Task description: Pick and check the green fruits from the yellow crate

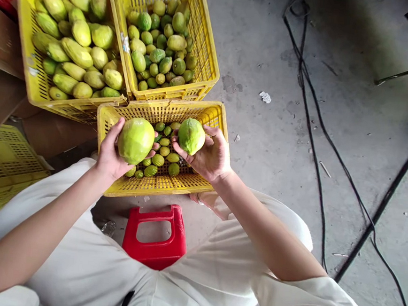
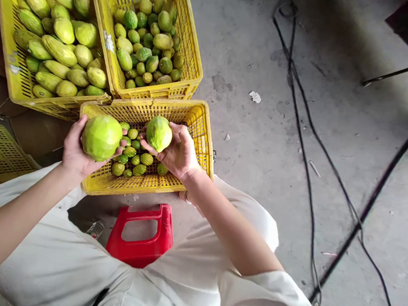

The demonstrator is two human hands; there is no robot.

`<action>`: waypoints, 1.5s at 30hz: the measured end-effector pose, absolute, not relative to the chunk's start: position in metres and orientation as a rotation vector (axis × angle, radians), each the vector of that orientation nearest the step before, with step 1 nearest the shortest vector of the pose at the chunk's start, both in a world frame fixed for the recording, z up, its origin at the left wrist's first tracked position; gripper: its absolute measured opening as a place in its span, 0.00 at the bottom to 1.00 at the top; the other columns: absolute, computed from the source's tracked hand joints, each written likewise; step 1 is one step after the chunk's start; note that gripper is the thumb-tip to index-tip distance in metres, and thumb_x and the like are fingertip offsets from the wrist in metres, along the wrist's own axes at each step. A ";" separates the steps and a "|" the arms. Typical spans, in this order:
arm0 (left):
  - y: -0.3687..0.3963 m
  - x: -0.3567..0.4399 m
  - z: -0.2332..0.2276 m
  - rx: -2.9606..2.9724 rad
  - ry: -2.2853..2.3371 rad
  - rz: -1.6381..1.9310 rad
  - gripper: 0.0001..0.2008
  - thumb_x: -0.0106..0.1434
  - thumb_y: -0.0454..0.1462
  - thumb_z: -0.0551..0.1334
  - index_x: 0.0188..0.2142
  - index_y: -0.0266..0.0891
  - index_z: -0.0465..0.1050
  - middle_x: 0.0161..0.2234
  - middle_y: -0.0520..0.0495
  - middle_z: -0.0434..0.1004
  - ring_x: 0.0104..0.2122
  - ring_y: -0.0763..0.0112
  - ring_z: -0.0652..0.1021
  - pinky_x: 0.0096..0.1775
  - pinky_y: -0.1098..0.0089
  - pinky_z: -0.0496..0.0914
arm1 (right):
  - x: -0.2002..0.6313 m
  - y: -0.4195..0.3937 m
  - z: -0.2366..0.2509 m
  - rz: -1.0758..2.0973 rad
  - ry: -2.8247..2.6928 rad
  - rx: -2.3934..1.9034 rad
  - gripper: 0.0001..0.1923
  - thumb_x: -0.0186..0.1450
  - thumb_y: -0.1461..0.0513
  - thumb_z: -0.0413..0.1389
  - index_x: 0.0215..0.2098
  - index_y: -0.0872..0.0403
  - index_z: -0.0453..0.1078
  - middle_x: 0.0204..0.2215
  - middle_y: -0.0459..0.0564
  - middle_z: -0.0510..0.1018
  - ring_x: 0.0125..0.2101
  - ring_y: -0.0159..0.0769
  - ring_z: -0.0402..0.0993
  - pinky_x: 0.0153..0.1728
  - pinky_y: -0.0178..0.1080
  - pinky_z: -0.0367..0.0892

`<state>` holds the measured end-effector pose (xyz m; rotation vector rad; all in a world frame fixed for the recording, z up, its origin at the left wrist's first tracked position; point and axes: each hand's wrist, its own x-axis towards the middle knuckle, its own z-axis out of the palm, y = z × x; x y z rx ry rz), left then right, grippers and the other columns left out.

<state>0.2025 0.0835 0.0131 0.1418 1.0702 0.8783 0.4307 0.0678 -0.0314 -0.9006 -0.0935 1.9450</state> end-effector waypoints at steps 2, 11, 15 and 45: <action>0.084 0.205 0.013 0.124 1.110 0.922 0.23 0.80 0.53 0.56 0.46 0.38 0.79 0.35 0.40 0.87 0.36 0.58 0.89 0.29 0.70 0.81 | 0.431 0.067 -0.032 1.964 -0.114 -0.880 0.18 0.69 0.53 0.70 0.54 0.48 0.79 0.44 0.49 0.90 0.43 0.42 0.89 0.46 0.42 0.91; 0.088 0.211 0.025 -0.018 1.085 0.924 0.26 0.82 0.48 0.48 0.58 0.35 0.79 0.49 0.35 0.90 0.61 0.42 0.88 0.57 0.49 0.86 | 0.430 0.069 -0.031 2.019 -0.060 -0.850 0.18 0.72 0.52 0.64 0.56 0.50 0.80 0.51 0.56 0.92 0.57 0.54 0.89 0.58 0.58 0.89; 0.087 0.211 0.022 0.015 1.107 0.932 0.26 0.83 0.47 0.48 0.61 0.35 0.79 0.48 0.35 0.90 0.60 0.43 0.88 0.58 0.48 0.86 | 0.430 0.071 -0.034 1.982 -0.039 -0.827 0.17 0.72 0.54 0.63 0.57 0.50 0.78 0.48 0.54 0.92 0.55 0.52 0.89 0.59 0.59 0.89; 0.077 0.204 -0.005 0.228 1.139 0.909 0.12 0.74 0.43 0.63 0.50 0.42 0.83 0.53 0.42 0.92 0.65 0.44 0.85 0.64 0.52 0.82 | 0.424 0.067 -0.026 1.990 -0.181 -0.855 0.29 0.61 0.58 0.73 0.60 0.45 0.76 0.48 0.48 0.91 0.56 0.49 0.90 0.60 0.51 0.88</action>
